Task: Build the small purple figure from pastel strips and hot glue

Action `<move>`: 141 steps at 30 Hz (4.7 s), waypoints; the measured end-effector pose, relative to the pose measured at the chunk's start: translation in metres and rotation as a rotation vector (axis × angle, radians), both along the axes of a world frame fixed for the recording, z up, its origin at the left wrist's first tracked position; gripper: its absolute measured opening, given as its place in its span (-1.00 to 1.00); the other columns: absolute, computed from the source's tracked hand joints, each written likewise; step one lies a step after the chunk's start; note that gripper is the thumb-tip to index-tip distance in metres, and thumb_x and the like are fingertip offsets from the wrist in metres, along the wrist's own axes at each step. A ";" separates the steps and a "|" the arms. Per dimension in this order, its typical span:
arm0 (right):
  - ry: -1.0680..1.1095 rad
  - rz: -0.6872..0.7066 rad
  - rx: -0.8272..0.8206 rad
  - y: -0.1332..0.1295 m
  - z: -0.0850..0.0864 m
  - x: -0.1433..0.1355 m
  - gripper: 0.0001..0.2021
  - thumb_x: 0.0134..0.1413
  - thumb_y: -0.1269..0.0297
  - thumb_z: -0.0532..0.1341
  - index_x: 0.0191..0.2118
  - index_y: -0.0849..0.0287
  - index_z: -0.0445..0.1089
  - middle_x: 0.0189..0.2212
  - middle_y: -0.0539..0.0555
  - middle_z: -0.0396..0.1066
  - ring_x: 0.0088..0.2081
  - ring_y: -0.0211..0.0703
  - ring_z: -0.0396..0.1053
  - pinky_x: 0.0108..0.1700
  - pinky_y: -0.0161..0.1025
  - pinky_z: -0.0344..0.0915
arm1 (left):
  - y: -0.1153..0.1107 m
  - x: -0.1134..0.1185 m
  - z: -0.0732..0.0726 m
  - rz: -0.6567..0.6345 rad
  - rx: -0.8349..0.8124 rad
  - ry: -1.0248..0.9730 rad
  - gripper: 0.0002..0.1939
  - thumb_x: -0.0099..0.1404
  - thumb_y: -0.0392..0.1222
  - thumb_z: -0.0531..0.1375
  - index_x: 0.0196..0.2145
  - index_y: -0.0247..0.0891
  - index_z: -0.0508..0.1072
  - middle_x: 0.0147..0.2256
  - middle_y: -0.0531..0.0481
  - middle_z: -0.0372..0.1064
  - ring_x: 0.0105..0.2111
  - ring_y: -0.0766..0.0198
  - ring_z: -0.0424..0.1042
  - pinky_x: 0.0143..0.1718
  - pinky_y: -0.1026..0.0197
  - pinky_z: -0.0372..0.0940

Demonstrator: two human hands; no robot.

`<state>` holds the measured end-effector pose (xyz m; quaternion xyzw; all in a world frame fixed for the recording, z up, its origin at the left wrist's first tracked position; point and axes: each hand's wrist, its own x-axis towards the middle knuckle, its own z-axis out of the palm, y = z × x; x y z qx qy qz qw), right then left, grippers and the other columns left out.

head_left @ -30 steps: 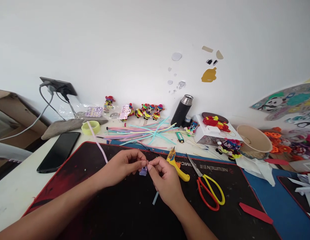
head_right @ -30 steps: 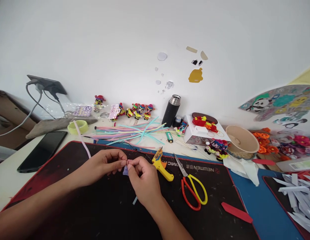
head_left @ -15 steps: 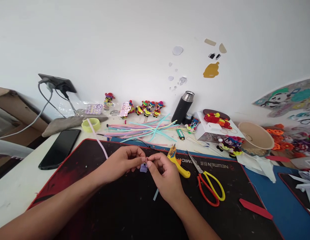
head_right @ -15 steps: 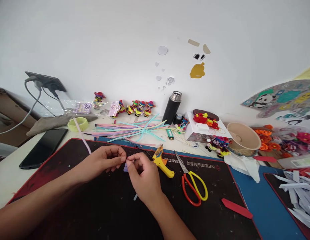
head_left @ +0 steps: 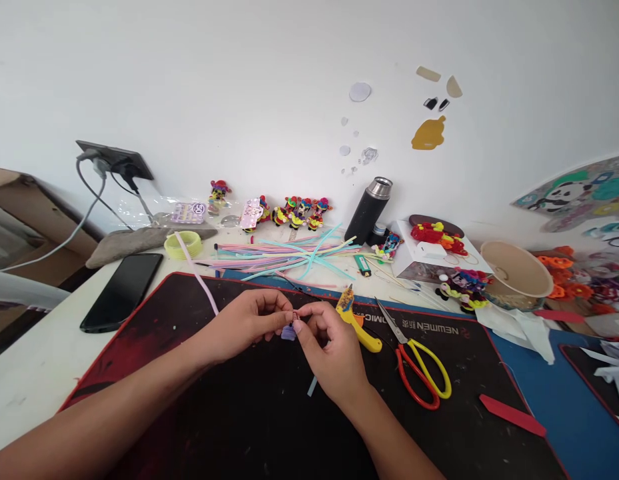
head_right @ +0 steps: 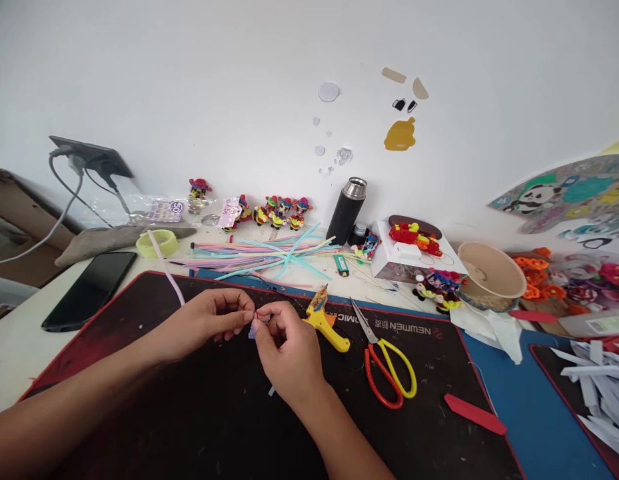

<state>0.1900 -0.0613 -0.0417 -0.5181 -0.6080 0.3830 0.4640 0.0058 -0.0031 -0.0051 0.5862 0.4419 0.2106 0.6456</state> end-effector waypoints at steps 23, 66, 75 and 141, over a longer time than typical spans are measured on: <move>-0.163 -0.106 0.131 -0.001 0.001 -0.005 -0.84 0.31 0.28 0.18 -0.24 0.17 0.51 -0.69 -0.19 0.07 -0.66 -0.31 0.05 -0.54 -0.32 0.03 | -0.009 0.012 -0.008 0.194 -0.180 -0.159 -0.71 0.06 -0.01 0.38 -0.41 -0.29 0.49 -0.60 0.13 0.29 -0.61 0.41 0.18 -0.60 0.32 -0.06; 0.226 -0.034 -0.127 0.002 0.005 0.003 -0.77 0.36 0.07 0.22 -0.19 0.14 0.43 -0.64 -0.17 0.19 -0.68 -0.35 0.07 -0.62 -0.37 0.02 | -0.004 0.004 -0.003 0.062 0.102 -0.082 -0.72 0.32 0.02 0.31 -0.32 -0.28 0.49 -0.50 0.12 0.34 -0.53 0.37 0.26 -0.51 0.33 0.15; 0.415 0.053 -0.330 0.005 0.007 0.004 -0.63 0.23 -0.10 0.34 -0.24 0.14 0.39 -0.71 -0.24 0.13 -0.75 -0.41 0.00 -0.71 -0.44 -0.03 | -0.009 0.000 -0.002 -0.045 0.590 0.161 -0.81 0.43 -0.17 0.18 -0.29 -0.26 0.54 -0.35 0.04 0.51 -0.35 0.29 0.41 -0.31 0.31 0.23; 0.867 0.223 -0.641 0.000 0.012 -0.012 -0.64 0.12 0.03 0.40 -0.29 0.10 0.24 -0.76 -0.32 0.07 -0.79 -0.47 -0.15 -0.71 -0.48 -0.18 | -0.009 0.001 0.010 -0.077 0.179 -0.047 -0.78 0.34 -0.07 0.25 -0.35 -0.29 0.50 -0.48 0.10 0.31 -0.45 0.32 0.23 -0.42 0.29 0.15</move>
